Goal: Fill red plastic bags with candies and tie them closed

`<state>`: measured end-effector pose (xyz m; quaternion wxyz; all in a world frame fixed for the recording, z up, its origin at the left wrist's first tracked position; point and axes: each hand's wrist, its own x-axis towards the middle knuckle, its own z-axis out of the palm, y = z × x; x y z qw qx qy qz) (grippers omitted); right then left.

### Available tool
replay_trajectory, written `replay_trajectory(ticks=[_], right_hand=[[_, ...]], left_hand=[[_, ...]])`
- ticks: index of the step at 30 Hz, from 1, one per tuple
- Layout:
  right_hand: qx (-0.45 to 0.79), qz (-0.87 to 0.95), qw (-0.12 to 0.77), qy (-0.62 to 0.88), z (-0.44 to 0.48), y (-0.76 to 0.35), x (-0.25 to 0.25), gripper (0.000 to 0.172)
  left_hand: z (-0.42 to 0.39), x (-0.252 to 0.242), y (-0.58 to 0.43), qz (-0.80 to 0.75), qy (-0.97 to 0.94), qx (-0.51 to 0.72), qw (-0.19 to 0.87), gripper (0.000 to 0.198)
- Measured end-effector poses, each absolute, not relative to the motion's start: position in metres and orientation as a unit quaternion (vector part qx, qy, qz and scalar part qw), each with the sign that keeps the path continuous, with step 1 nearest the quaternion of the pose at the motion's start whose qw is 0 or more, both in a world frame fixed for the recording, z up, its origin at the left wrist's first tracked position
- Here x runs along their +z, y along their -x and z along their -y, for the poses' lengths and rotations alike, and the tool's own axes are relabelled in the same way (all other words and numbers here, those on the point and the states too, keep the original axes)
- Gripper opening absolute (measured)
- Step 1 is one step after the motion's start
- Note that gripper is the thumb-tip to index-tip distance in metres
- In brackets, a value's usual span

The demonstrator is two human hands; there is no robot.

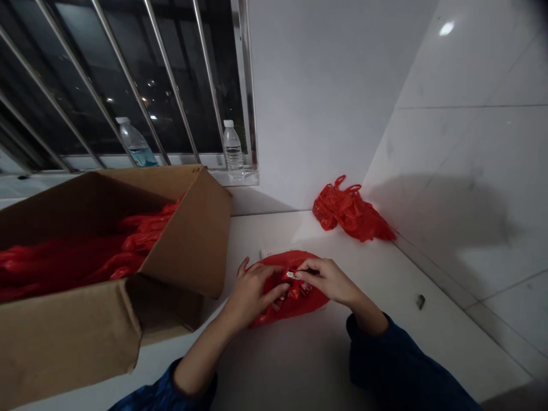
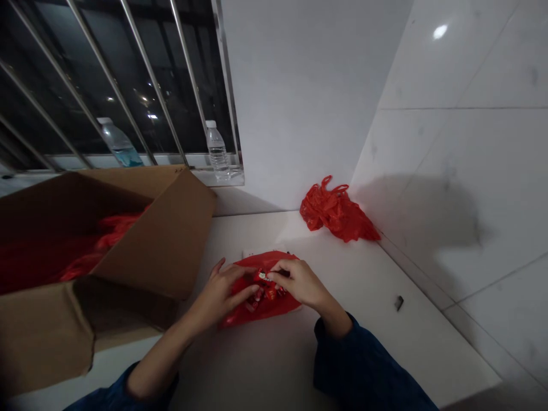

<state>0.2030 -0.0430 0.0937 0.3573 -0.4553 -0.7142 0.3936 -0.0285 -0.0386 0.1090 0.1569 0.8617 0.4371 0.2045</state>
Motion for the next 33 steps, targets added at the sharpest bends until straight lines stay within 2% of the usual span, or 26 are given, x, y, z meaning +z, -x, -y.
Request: replay_trajectory(ticks=[3,12,19,21,26,29,33], right_hand=[[0.408,0.712,0.357,0.446,0.045,-0.199,0.094,0.022],[0.446,0.707,0.366,0.409,0.056,-0.192,0.102,0.025],[0.412,0.732,0.357,0.408,0.063,-0.191,0.112,0.027],[0.372,0.759,0.32,0.427,0.061,-0.191,0.11,0.027],[0.167,0.791,0.121,0.576,0.049,-0.192,0.098,0.031],[0.144,0.775,0.092,0.609,0.039,-0.193,0.089,0.033],[0.127,0.754,0.063,0.642,0.028,-0.19,0.077,0.03]], left_hand=[[0.044,0.113,0.026,-0.439,-0.847,0.247,0.171,0.022],[0.051,0.108,0.024,-0.443,-0.809,0.33,0.202,0.028],[0.055,0.107,0.025,-0.456,-0.794,0.346,0.206,0.033],[0.055,0.106,0.027,-0.459,-0.811,0.322,0.166,0.031],[0.056,0.097,0.035,-0.479,-0.841,0.24,0.074,0.023],[0.057,0.087,0.036,-0.478,-0.851,0.206,0.066,0.023],[0.057,0.074,0.033,-0.48,-0.856,0.19,0.026,0.038]])
